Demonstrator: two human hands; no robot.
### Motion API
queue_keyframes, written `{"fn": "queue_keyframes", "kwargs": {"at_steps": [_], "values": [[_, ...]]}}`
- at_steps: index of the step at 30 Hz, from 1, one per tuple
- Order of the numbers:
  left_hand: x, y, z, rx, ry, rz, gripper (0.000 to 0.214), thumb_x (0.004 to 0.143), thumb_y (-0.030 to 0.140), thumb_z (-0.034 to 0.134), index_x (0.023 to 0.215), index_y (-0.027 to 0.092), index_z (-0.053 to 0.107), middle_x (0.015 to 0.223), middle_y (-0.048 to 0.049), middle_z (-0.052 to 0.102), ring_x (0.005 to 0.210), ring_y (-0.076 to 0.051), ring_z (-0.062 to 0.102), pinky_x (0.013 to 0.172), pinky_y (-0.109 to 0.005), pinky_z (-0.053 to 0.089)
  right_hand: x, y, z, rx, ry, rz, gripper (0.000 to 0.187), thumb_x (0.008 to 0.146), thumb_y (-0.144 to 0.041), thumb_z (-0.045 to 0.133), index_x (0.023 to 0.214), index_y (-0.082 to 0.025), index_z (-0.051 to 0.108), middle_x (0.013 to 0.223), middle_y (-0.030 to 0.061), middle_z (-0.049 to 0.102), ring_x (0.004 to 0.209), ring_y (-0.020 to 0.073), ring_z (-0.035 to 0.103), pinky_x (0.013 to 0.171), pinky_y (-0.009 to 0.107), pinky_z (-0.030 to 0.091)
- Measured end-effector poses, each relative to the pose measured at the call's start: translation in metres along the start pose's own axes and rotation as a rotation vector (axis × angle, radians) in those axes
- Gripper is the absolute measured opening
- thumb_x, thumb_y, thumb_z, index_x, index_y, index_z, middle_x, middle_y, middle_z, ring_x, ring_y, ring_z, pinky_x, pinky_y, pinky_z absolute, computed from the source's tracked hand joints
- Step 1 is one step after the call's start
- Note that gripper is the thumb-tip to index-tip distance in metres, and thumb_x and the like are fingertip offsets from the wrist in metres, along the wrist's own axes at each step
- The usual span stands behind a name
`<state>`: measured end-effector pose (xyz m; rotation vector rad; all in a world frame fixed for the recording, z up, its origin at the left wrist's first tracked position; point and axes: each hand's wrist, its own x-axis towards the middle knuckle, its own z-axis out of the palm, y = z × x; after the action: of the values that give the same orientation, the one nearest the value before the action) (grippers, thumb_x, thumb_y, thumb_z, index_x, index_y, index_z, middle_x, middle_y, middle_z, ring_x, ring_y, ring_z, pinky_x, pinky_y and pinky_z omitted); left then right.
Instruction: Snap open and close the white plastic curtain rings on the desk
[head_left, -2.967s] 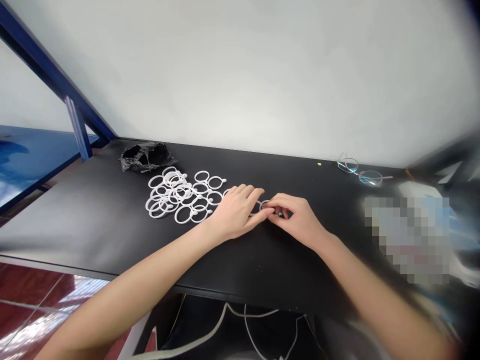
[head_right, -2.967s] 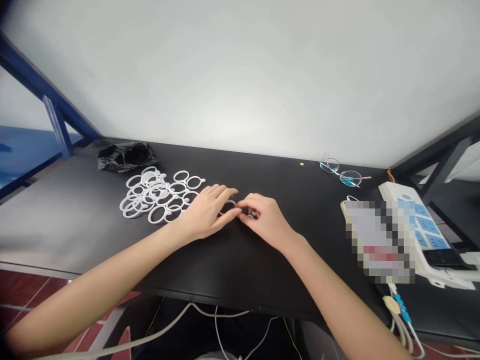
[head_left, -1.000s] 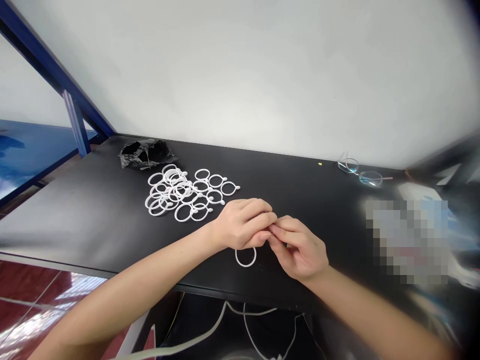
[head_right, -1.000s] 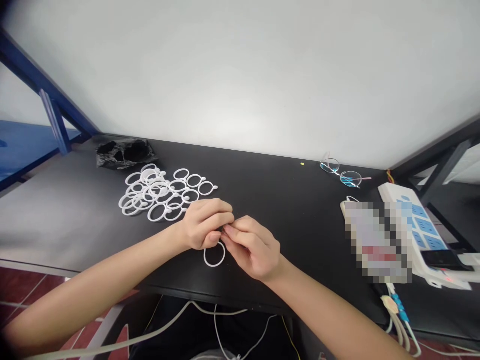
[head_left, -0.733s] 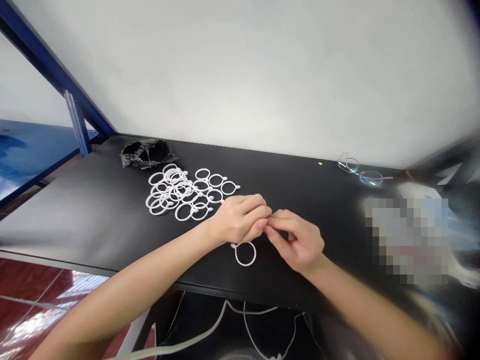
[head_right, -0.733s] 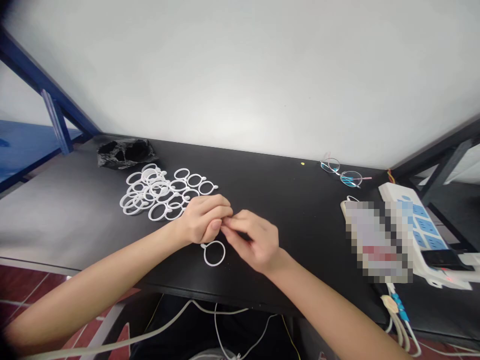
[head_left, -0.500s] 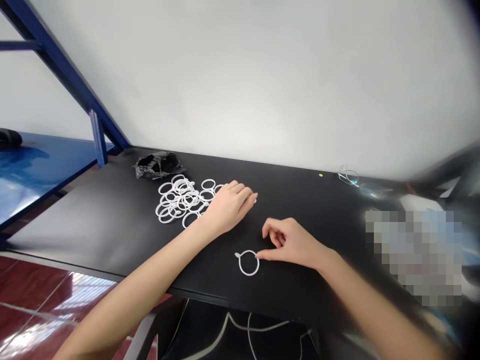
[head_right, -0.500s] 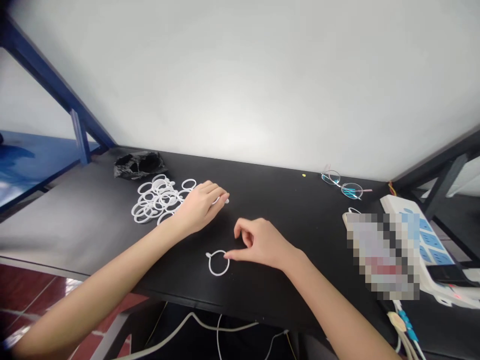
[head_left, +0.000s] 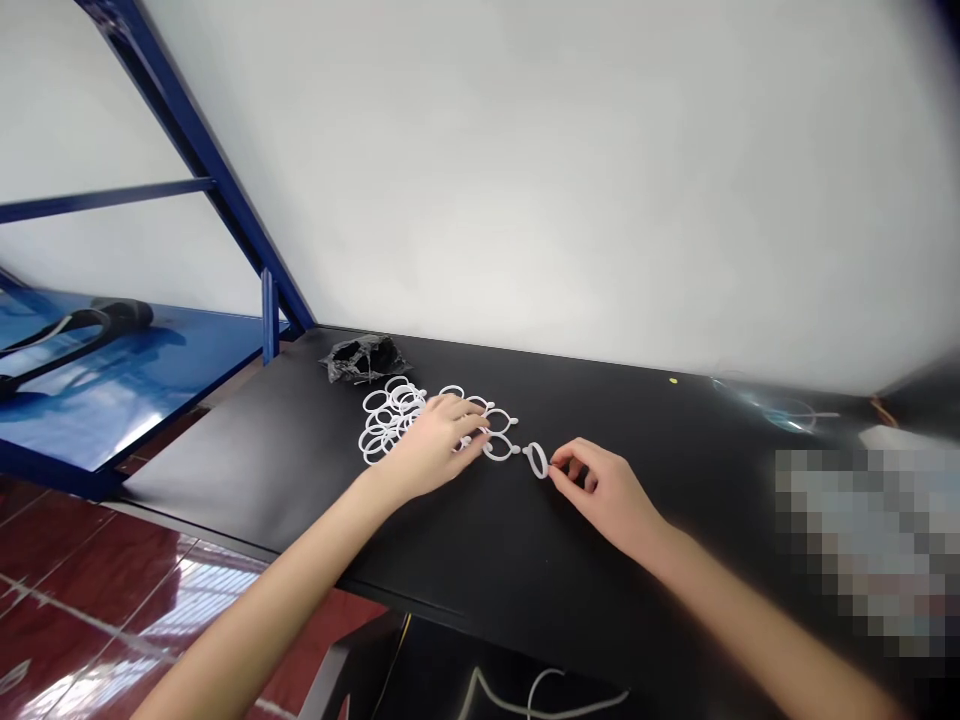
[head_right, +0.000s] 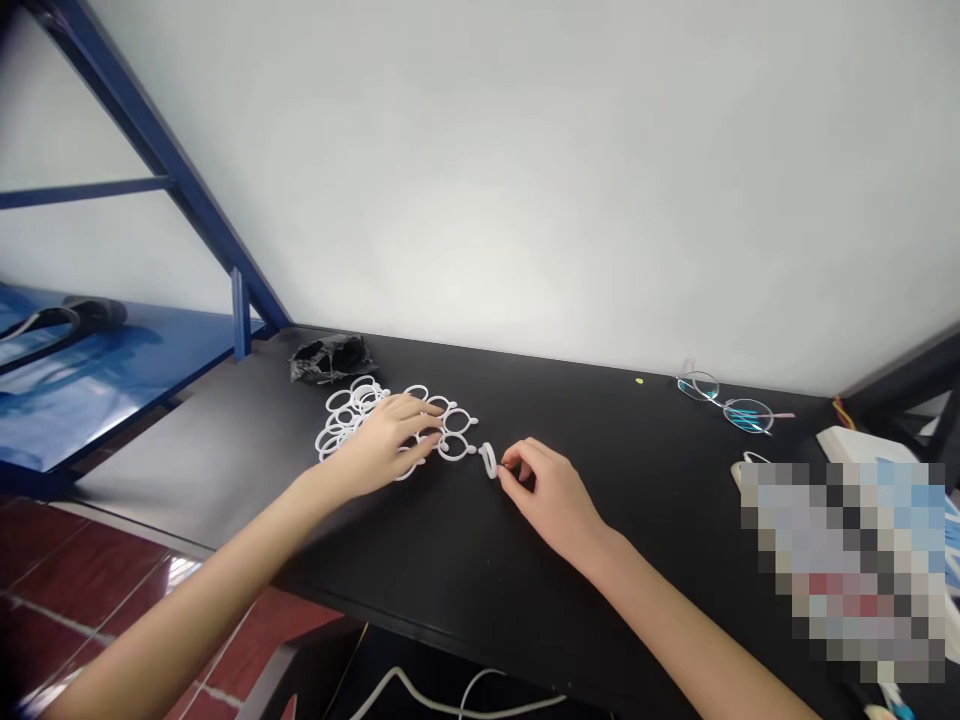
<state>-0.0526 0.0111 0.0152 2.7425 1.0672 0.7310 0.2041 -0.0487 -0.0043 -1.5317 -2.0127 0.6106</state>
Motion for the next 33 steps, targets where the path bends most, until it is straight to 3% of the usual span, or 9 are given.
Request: {"fn": "queue_keyframes", "kwargs": {"at_steps": [3,6,9,13,18,23,28,33], "values": [[-0.026,-0.03,-0.019,-0.035,0.173,-0.196,0.024,0.097,0.033,0.046,0.105,0.019,0.065,0.117,-0.0094,0.066,0.11,-0.022,0.059,0.099,-0.042,0.046,-0.004,-0.003,0.007,-0.057,0.02,-0.028,0.03,0.092,-0.045,0.052,0.112,-0.024,0.059,0.126,0.0097,0.06,0.111,0.0257,0.06,0.088,0.041,0.053],[-0.048,-0.062,-0.028,0.018,0.246,-0.422,0.035,0.097,0.043,0.044,0.116,0.02,0.06,0.119,-0.0104,0.065,0.114,-0.027,0.056,0.099,-0.045,0.047,0.0,-0.009,0.019,-0.125,-0.066,-0.025,0.069,0.088,-0.06,0.052,0.145,-0.024,0.036,0.157,0.0128,0.03,0.143,0.0342,0.03,0.11,0.053,0.038],[-0.055,-0.085,-0.024,0.013,0.186,-0.501,0.044,0.097,0.05,0.039,0.123,0.019,0.056,0.125,-0.0111,0.062,0.121,-0.029,0.052,0.104,-0.048,0.043,0.018,-0.019,0.034,-0.166,-0.162,-0.018,0.09,0.086,-0.069,0.046,0.155,-0.021,0.015,0.164,0.0144,0.006,0.149,0.0376,0.011,0.115,0.058,0.027],[-0.047,-0.095,-0.014,-0.071,0.087,-0.456,0.051,0.095,0.052,0.04,0.131,0.018,0.051,0.132,-0.0119,0.058,0.125,-0.028,0.051,0.105,-0.046,0.044,0.058,-0.036,0.052,-0.221,-0.198,-0.061,0.104,0.079,-0.077,0.048,0.156,-0.017,0.013,0.163,0.018,0.003,0.149,0.0389,0.005,0.116,0.058,0.019],[-0.034,-0.089,-0.003,-0.162,0.049,-0.288,0.052,0.093,0.049,0.048,0.134,0.018,0.05,0.139,-0.0138,0.054,0.13,-0.027,0.049,0.11,-0.045,0.04,0.094,-0.05,0.069,-0.222,-0.2,-0.118,0.104,0.077,-0.079,0.049,0.155,-0.02,0.017,0.163,0.0164,0.008,0.149,0.0384,0.011,0.116,0.054,0.021],[-0.013,-0.07,0.012,-0.185,0.012,-0.173,0.043,0.092,0.046,0.052,0.125,0.018,0.058,0.136,-0.0145,0.056,0.128,-0.028,0.051,0.109,-0.048,0.04,0.098,-0.049,0.072,-0.272,-0.167,-0.166,0.085,0.082,-0.069,0.052,0.146,-0.015,0.04,0.157,0.0216,0.029,0.144,0.0389,0.027,0.113,0.052,0.026],[0.015,-0.041,0.033,-0.208,0.03,-0.052,0.04,0.09,0.041,0.057,0.123,0.017,0.058,0.13,-0.0146,0.061,0.125,-0.026,0.054,0.107,-0.044,0.044,0.084,-0.028,0.051,-0.303,-0.126,-0.125,0.063,0.084,-0.045,0.06,0.137,-0.012,0.05,0.152,0.0229,0.038,0.141,0.0349,0.035,0.112,0.049,0.031],[0.044,-0.005,0.062,-0.264,0.034,-0.044,0.045,0.091,0.042,0.056,0.128,0.016,0.055,0.135,-0.0159,0.057,0.128,-0.027,0.053,0.108,-0.045,0.044,0.061,0.004,0.018,-0.318,-0.09,-0.058,0.055,0.085,-0.039,0.059,0.133,-0.014,0.053,0.151,0.0212,0.039,0.141,0.0339,0.036,0.111,0.051,0.032]]}}
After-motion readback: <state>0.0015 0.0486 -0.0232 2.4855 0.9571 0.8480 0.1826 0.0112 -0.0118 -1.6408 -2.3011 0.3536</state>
